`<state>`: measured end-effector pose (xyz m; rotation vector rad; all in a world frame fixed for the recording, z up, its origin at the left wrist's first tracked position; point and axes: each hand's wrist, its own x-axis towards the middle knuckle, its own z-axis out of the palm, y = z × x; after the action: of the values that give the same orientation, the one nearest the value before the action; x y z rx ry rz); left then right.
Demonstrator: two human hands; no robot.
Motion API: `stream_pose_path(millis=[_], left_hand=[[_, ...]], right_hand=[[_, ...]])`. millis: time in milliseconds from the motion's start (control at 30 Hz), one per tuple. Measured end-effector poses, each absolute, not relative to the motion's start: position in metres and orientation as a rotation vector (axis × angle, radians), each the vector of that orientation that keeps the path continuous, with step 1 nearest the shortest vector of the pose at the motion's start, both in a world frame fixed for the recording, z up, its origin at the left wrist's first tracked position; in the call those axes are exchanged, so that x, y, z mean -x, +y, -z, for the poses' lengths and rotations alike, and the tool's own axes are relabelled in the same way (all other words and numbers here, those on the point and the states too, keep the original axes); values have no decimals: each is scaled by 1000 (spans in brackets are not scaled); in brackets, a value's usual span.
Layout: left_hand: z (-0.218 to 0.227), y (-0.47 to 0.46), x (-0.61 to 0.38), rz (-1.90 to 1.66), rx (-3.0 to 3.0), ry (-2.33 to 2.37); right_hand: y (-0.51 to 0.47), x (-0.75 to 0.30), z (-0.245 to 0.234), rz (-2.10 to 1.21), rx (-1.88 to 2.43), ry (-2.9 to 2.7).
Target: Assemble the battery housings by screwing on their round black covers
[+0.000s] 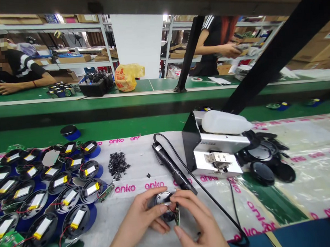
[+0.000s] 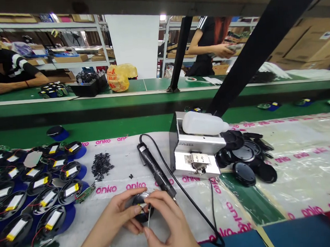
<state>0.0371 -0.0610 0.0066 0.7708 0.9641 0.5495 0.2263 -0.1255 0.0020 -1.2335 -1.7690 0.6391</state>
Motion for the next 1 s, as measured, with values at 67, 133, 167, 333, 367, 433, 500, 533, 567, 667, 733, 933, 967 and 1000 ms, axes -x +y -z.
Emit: stream_pose_path(millis=[67, 133, 167, 333, 367, 433, 500, 533, 567, 667, 733, 933, 967, 1000], left_hand=[[-10, -61, -40, -558, -781, 996], [-14, -61, -41, -564, -786, 1005], [-16, -61, -40, -561, -785, 1007], [-24, -59, -42, -530, -762, 1031], [-25, -59, -43, -530, -763, 1039], [-25, -58, -47, -537, -773, 1071], [-24, -59, -51, -545, -787, 1106], [-23, -59, -52, -545, -799, 1114], [-22, -59, -53, -546, -812, 1114], [-18, -60, -54, -557, -865, 1091], [-17, -61, -53, -564, -914, 1074], [-12, -53, -43, -543, -955, 889], [-10, -51, -39, -542, -925, 858], [-8, -51, -36, -542, -893, 821]], right_hand=[[-125, -225, -4, -593, 1226, -1778], [-126, -225, -5, -584, 1222, -1771], [-126, -225, -6, -589, 1223, -1767], [-126, -226, -8, -626, 1263, -1778], [-126, -226, -9, -629, 1274, -1788], [-126, -227, -11, -619, 1280, -1822], [-127, -229, -13, -593, 1283, -1874], [-128, -230, -14, -576, 1293, -1909], [-128, -231, -15, -560, 1308, -1952], [-125, -235, -21, -534, 1346, -2114], [-119, -239, -28, -527, 1310, -2214], [-91, -248, -40, -604, 1149, -2360], [-88, -250, -39, -610, 1120, -2382], [-85, -251, -39, -616, 1091, -2402]])
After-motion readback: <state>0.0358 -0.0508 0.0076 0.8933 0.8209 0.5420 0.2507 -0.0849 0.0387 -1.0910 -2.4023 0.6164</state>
